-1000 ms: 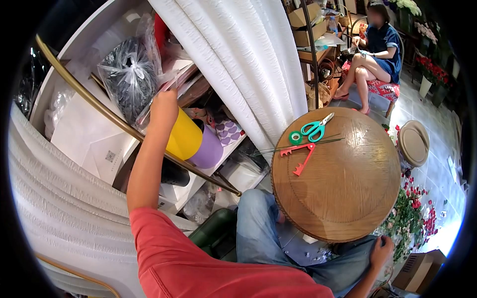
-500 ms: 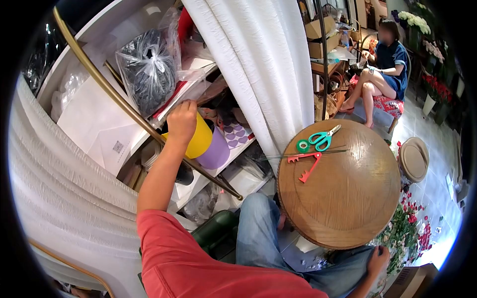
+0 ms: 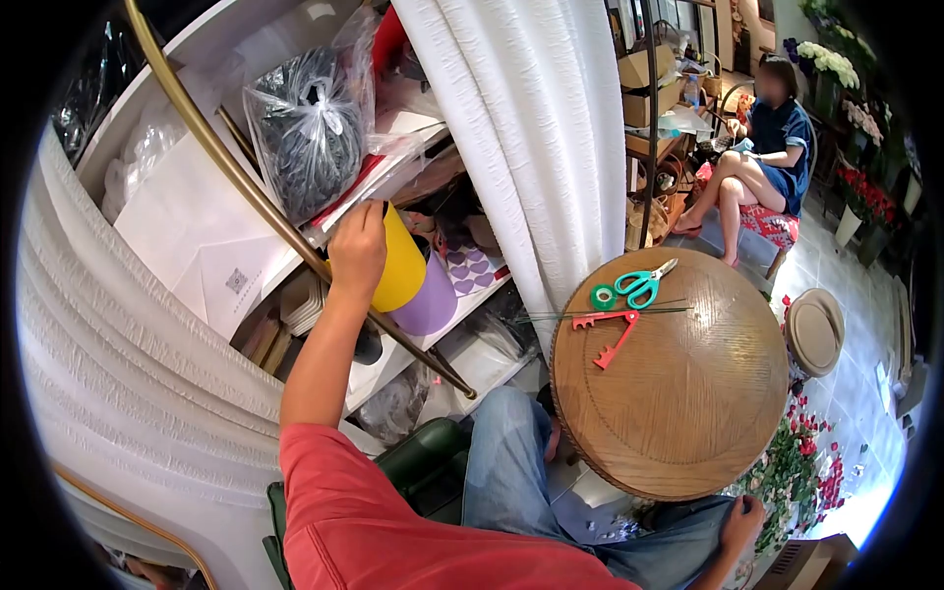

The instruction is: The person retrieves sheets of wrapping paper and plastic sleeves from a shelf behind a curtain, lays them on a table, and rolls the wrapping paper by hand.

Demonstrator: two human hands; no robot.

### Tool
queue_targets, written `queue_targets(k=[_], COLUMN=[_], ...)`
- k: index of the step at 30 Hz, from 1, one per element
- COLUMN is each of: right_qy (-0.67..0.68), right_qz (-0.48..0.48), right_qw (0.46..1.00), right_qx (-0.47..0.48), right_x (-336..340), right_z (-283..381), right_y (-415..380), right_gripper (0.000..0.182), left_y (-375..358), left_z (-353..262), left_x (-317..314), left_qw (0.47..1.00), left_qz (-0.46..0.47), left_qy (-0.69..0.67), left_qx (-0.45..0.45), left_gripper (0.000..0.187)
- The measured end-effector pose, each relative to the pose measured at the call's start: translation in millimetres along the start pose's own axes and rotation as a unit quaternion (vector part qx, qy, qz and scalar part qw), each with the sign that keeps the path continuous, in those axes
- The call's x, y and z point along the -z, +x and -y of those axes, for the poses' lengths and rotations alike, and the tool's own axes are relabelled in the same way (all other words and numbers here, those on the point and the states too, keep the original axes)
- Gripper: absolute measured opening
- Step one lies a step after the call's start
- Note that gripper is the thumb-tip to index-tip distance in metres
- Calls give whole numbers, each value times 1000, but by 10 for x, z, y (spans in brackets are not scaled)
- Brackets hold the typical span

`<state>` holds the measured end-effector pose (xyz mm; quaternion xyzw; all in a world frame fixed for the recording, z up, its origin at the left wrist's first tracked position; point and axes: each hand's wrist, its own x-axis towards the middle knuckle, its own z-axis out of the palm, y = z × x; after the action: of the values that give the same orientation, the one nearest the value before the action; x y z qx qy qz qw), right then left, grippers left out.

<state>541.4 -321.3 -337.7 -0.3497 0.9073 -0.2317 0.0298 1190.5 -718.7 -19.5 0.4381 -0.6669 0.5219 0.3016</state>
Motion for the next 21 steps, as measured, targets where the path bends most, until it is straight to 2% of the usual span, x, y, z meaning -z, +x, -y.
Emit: queue_targets(k=[2,4,5,9,13,16,21], right_qy=[17,31,33,32,31,26,4], right_qz=[-6,-13,-12,-23,-22,-8,16], right_qw=[1000,999,999,999,999,999,1000], right_qx=[3,2,12,27,25,36,19], right_x=[-4,2,0,-40,-37,-25,42], right_z=[12,0,-14,-24,-10,-15,98], right_y=[-5,-14,-7,-4,9,23,10], right_gripper=[24,23,22,21,21,21,25], left_y=[23,63,93,181,226,288,432], left_z=[47,98,141,205,277,287,273], left_x=[61,148,142,185,137,140,282], left_qw=[1000,994,998,990,991,992,968], left_qz=[6,84,46,115,104,82,157], left_qy=[17,52,35,38,30,-33,-120], left_qx=[-5,42,31,74,73,87,155], left_gripper=[20,20,17,7,6,9,14])
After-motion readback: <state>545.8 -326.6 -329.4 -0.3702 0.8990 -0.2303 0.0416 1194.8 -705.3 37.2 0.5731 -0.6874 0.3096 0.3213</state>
